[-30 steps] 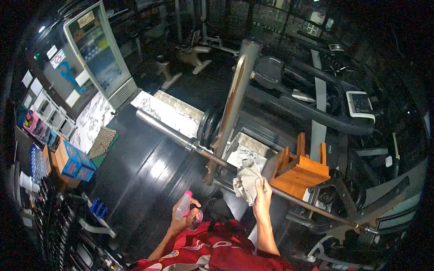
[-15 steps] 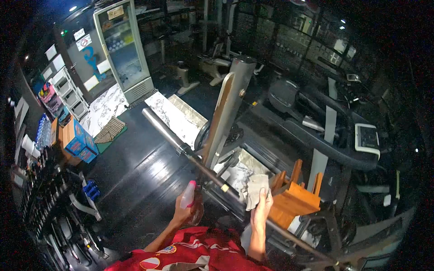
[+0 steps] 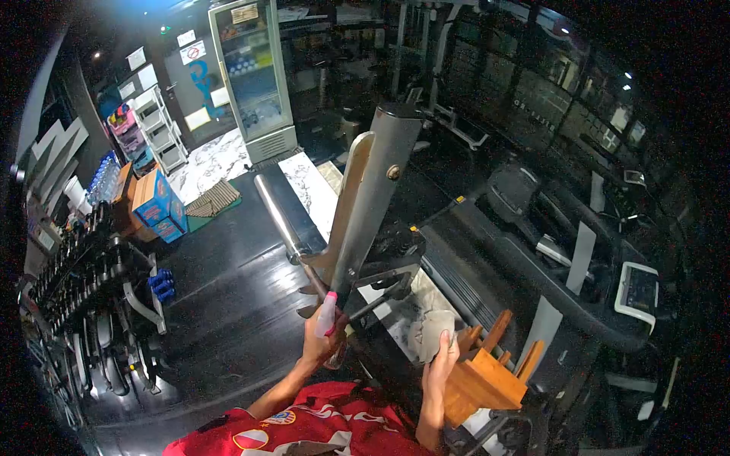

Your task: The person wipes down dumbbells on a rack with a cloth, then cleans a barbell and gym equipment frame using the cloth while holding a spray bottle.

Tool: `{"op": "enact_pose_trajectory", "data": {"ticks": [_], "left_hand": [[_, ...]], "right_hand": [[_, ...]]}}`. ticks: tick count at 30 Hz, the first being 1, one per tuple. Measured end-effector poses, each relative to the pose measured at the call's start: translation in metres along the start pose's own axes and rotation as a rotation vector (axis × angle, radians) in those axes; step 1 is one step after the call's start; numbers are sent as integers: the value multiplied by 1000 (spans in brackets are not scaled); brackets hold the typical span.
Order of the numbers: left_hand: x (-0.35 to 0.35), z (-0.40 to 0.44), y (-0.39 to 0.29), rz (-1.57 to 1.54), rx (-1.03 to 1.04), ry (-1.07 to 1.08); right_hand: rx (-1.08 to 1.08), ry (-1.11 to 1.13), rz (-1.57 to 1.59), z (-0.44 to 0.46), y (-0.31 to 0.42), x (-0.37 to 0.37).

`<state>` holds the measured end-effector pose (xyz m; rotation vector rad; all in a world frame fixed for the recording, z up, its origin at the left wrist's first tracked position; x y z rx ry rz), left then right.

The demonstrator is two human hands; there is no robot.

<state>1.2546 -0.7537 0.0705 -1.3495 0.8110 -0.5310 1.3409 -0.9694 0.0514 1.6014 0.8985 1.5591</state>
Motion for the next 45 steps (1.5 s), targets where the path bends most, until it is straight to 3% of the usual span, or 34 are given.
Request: {"op": "enact_pose_trajectory", "data": {"ticks": [3,5,6,7,9,10,11,13,14,15,18,20,21,22,23,24,26,27,28,29,30,33,35,37,39,41,43,45], "left_hand": [[8,0,-9,-60,112,-83],[11,-1,-26,-30,124,-122],[12,-1,-35,-2,137,-153],[12,-1,-44,2,139,-165],[9,2,-56,-27,153,-92],[10,6,-58,19,285,-128],[9,9,-65,34,287,-125],[7,13,-79,-52,278,-43],[8,19,-77,-23,338,-36],[9,23,-82,-17,345,-27],[7,34,-104,-16,479,-29],[5,50,-107,12,562,-41],[4,57,-114,38,639,-55],[3,61,-121,-50,477,18],[1,67,-131,-79,452,31],[0,75,-135,-117,429,72],[-6,89,-142,-138,361,149],[-7,89,-141,-140,364,151],[-8,88,-141,-181,395,161],[-9,89,-142,-220,429,174],[-7,78,-143,-280,442,90],[-3,49,-110,-503,380,95],[0,31,-75,-437,293,153],[3,7,-56,-283,271,204],[5,-14,-41,-189,186,260],[6,-34,-36,-156,117,217],[2,-47,-10,-216,46,219],[-6,-55,2,-247,36,190]], "right_hand": [[41,117,-25,9,-16,-18],[-172,212,-470,12,-41,-44],[-416,279,-732,8,-39,-40],[-416,290,-724,14,-37,-38],[371,-112,-234,20,-32,-28],[336,-103,-145,31,-52,-43],[346,-106,-133,27,-53,-53],[-624,594,-1121,9,-35,-51],[-485,610,-1069,6,-25,-45],[-486,598,-1063,7,-28,-46],[-684,623,-1082,9,-39,-45],[-128,402,-474,7,-47,-35],[-132,404,-474,13,-40,-19],[84,249,-521,25,-33,-2],[299,91,-562,30,-29,7],[-170,372,-1188,31,-43,2],[31,123,-456,55,-44,23],[-42,42,-237,78,-60,36],[-103,52,-341,73,-15,76],[-198,-30,-264,85,-14,97],[-246,186,-171,83,25,124],[-700,237,-72,121,41,188],[-1125,229,-215,139,63,232],[-1287,395,-462,134,98,270],[-1291,506,-765,145,77,291],[-1428,408,-782,134,43,289],[-1199,458,-719,109,8,267],[-1141,531,-786,85,-46,236]]}}
Point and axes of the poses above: each hand's wrist, its own z-axis towards the middle knuckle, its own x-axis out of the palm, y = z × x, the point moved 1 cm from there along z, towards the middle knuckle, and after that the axes turned 7 degrees about -x, right-handed, at the moved point
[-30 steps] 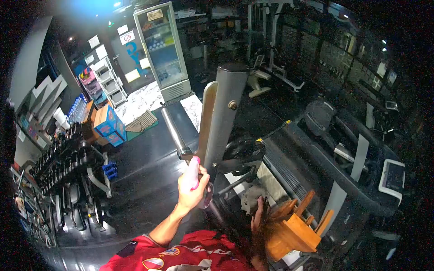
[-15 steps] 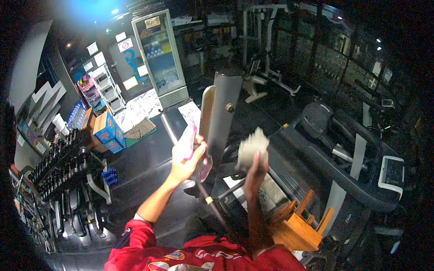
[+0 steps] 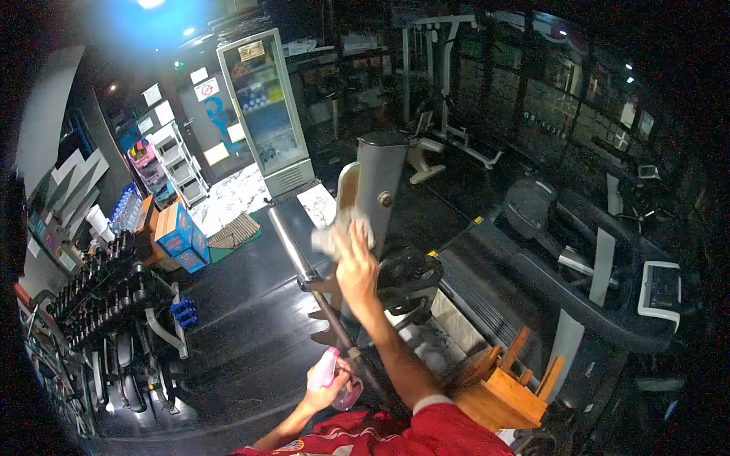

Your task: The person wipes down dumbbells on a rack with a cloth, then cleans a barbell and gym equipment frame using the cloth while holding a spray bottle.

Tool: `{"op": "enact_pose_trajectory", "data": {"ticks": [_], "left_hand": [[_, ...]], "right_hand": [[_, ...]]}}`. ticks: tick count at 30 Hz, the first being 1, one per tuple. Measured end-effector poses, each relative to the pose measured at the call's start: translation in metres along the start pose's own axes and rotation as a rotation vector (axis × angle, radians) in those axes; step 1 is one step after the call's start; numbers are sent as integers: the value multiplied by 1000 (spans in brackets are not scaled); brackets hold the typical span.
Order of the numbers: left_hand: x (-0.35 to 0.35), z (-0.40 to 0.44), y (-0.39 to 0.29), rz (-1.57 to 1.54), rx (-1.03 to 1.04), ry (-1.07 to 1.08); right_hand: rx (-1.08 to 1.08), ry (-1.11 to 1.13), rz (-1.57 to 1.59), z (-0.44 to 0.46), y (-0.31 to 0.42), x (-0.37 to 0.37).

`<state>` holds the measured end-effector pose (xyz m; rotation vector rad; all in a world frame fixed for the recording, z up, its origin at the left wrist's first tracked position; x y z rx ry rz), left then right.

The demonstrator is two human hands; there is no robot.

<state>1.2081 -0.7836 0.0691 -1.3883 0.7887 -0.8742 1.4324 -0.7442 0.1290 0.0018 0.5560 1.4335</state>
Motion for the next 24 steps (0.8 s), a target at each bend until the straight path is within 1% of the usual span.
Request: {"op": "enact_pose_trajectory", "data": {"ticks": [2,4,5,6,8,10,12,14,16,17,20,22,23,24], "left_hand": [[-8,-6,4,-22,-9,-16],[-13,-7,5,-40,-20,-23],[-14,-9,4,-49,-25,-29],[-16,-9,4,-57,-27,-34],[-16,-8,0,-14,-1,-25],[-15,-10,3,-40,9,-55],[-12,-10,7,-76,23,-75],[-10,-9,6,-113,40,-91],[-8,-9,2,-71,10,-76],[-7,-9,3,-71,10,-73],[-5,-5,3,-26,22,-36],[-4,-5,-2,-58,25,-74],[-5,0,-4,-56,33,-76],[-5,1,-6,-50,44,-88]], "right_hand": [[76,111,102,-56,5,9],[416,433,308,-69,14,-8],[384,251,507,-84,-5,6],[440,187,496,-71,-2,-5],[278,-128,416,-30,-8,-23],[163,-304,432,39,-10,-60],[-12,-510,300,99,-22,-80],[-42,-445,224,142,-35,-76],[-65,-342,11,152,-45,-54],[-80,-380,40,142,-47,-47],[79,-374,147,100,-45,-40],[296,-412,232,65,-57,-25],[301,-526,299,60,-75,-18],[456,-472,294,62,-88,-17]]}}
Point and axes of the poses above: each hand's wrist, its own z-axis towards the middle knuckle, its own x-axis out of the palm, y = z × x, the point moved 1 cm from there along z, towards the middle knuckle, and after that the axes turned 7 degrees about -x, right-handed, at the moved point
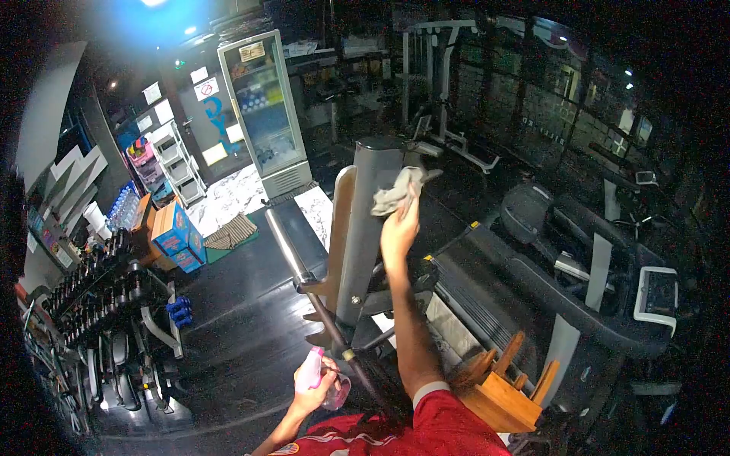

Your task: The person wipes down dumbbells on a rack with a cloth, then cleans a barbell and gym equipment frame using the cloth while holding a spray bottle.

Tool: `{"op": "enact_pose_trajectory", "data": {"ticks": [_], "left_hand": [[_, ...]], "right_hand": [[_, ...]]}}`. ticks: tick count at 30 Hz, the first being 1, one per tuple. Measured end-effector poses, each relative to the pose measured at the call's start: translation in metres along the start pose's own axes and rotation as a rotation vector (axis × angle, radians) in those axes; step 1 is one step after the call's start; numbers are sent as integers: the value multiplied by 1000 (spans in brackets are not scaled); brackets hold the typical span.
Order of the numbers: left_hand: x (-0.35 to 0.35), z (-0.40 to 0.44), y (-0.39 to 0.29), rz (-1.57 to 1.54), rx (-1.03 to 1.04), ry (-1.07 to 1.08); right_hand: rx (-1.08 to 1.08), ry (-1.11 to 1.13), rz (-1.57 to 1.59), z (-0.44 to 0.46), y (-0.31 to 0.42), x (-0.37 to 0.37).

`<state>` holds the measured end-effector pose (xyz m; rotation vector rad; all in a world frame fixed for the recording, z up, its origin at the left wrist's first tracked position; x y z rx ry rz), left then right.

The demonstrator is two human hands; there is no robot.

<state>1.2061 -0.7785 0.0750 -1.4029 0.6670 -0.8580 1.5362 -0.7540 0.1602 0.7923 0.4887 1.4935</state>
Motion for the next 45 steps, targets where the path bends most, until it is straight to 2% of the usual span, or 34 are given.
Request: {"op": "enact_pose_trajectory", "data": {"ticks": [2,3,6,8,10,12,16,18,20,21,22,24,26,27,28,29,30,32,34,35,36,37,38,39,40,42,45], "left_hand": [[-1,-5,-1,8,0,-11],[-1,-4,0,18,-4,-11],[-1,-3,5,27,-7,-17],[0,-1,7,22,-44,-15],[2,2,12,-31,-45,-22],[3,6,16,-85,-52,-26],[6,15,21,-36,-34,101],[10,18,17,6,-20,83],[12,16,15,-31,-41,57],[13,15,13,-72,-56,26],[12,15,11,-75,-58,28],[10,15,7,0,-74,53],[8,13,4,-3,-79,58],[7,12,2,0,-82,57],[6,12,2,1,-79,60],[5,11,3,-33,-67,44],[3,10,3,-68,-54,28],[2,9,5,-101,-60,24],[0,11,6,-62,-107,19],[-1,14,7,-61,-100,18],[-3,13,7,-32,-84,23],[-6,9,7,-2,-77,28],[-6,8,7,0,-81,20],[-7,7,7,2,-85,-2],[-8,5,8,5,-90,-23],[-10,1,10,-29,-105,-40],[-14,1,13,-48,-97,-53]], "right_hand": [[53,36,28,24,-2,2],[-148,-6,25,39,0,7],[-411,75,91,78,63,14],[-768,381,-174,90,102,11],[-942,514,-351,99,113,16],[-878,738,-357,117,118,13],[-570,823,-96,154,88,22],[-499,774,-158,158,56,23],[-246,604,83,157,13,23],[-12,573,297,141,25,9],[191,544,464,132,-9,13],[299,341,667,82,-24,9],[223,300,574,21,-46,0],[309,385,454,-14,-62,-13],[476,402,583,-54,-68,-24],[385,382,290,-100,-105,-27],[348,356,143,-154,-146,-34],[475,313,234,-210,-125,-55],[625,467,149,-221,-121,-67],[582,428,119,-218,-122,-67],[648,341,185,-203,-119,-58],[459,282,-19,-178,-105,-50],[463,210,62,-147,-93,-43],[295,188,204,-111,-82,-37],[221,120,373,-74,-68,-27],[98,154,448,-5,-16,-21],[-238,257,108,27,72,-14]]}}
Point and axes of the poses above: each hand's wrist, its own z-axis towards the middle knuckle, its own x-axis out of the palm, y = z × x, the point moved 1 cm from there along z, towards the middle knuckle, and after that the axes turned 7 degrees about -x, right-handed, at the moved point
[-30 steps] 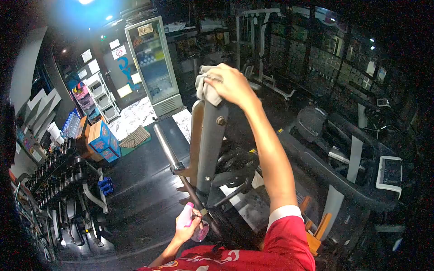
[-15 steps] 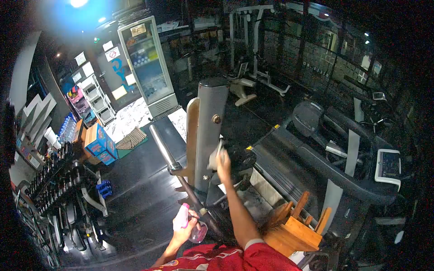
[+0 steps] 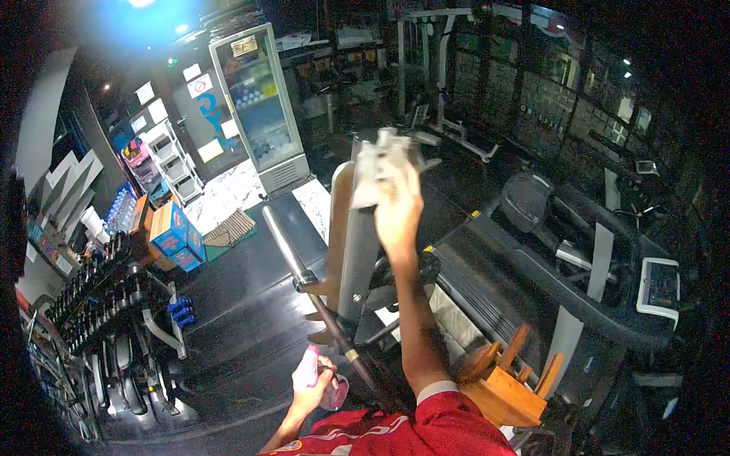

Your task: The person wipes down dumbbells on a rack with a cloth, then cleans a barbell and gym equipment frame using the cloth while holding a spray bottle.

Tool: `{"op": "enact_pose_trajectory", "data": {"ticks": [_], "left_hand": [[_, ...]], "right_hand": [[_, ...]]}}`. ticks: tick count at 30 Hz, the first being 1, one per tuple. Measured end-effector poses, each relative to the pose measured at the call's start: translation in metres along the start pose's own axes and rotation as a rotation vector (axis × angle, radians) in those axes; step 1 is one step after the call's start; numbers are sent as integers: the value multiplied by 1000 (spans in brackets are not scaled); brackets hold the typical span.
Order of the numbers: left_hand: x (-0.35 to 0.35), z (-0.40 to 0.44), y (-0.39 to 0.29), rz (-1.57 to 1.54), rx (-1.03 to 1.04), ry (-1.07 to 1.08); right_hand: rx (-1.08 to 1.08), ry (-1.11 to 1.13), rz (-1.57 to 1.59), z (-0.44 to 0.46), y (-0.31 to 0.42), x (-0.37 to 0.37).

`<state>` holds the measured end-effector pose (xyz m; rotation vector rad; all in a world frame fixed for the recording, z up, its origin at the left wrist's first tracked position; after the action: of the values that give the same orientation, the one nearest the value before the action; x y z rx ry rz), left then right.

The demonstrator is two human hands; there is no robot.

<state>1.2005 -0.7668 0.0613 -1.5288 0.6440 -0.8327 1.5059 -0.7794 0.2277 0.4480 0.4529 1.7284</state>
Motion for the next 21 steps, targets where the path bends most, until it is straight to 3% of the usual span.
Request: {"op": "enact_pose_trajectory", "data": {"ticks": [1,5,9,11,12,14,17,21], "left_hand": [[-1,-1,1,14,9,4],[2,-1,-4,38,12,-6],[-5,0,0,41,42,-8],[-5,-6,3,41,45,4],[-5,-8,3,20,25,-5],[-5,-7,4,34,1,-7],[0,-5,2,1,-35,6],[6,1,-5,36,-13,6]], "right_hand": [[-115,62,-121,-1,17,8],[-224,113,-367,-83,-4,32],[254,30,-296,-156,-47,22],[786,81,-113,-158,-84,7],[787,78,-114,-151,-81,8],[318,-179,-116,-129,-74,15],[58,-97,-234,-93,-13,28],[-150,34,-419,-120,-46,28]]}}
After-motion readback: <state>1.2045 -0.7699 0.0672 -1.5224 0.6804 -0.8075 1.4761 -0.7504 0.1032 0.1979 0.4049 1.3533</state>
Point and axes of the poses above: each hand's wrist, its own z-axis towards the middle knuckle, its own x-axis out of the palm, y = z × x, the point moved 1 cm from there along z, towards the middle knuckle, and after that the axes turned 7 degrees about -x, right-handed, at the moved point
